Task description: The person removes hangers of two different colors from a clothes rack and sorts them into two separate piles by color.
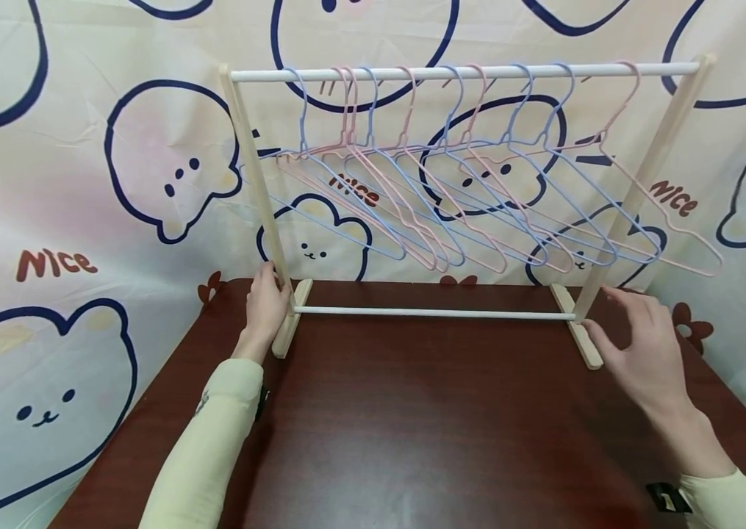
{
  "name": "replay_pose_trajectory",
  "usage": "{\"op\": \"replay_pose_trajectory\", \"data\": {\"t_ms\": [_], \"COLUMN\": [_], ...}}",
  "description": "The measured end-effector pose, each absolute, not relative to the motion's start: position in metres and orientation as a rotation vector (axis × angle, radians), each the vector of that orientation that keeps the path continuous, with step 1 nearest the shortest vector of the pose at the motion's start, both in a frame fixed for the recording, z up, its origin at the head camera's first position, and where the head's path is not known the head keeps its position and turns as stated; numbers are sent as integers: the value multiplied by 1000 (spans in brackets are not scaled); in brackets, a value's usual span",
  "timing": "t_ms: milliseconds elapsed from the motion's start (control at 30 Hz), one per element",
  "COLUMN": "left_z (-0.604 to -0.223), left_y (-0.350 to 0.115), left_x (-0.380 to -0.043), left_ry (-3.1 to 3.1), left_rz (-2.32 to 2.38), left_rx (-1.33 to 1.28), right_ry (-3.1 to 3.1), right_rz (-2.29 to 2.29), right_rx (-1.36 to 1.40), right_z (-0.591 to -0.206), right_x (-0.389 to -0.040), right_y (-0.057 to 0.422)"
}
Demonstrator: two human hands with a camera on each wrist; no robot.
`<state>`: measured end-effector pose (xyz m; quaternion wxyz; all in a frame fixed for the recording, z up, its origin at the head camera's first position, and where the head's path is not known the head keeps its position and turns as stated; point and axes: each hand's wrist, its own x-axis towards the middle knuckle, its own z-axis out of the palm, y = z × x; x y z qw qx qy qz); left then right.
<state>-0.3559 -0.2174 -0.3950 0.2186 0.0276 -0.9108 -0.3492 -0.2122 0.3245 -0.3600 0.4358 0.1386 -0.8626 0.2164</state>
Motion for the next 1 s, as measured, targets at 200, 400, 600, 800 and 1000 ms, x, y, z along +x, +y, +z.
{"op": "replay_pose_trajectory", "data": {"t_ms": [200,400,600,800,1000], "left_z": [-396,-395,-395,-397,-395], "left_y": [-218,-218,-218,-218,-216], "left_x": [-358,-358,-360,-363,-361], "left_ry": [-2510,-2517,-2535,-2546,-2552], "left_rz": [-964,-954,-963,-925,-922], "left_rx": [79,97,118,126,121], "right_ry": [-2069,-2015,-2023,-2018,-2033], "right_rz": [551,517,454,455,409], "right_rx": [356,351,329,265,219], "right_z": [-351,-344,-336,-325,-316], "right_x": [-210,-216,-218,-215,-215], "right_y": [343,356,366,369,382]}}
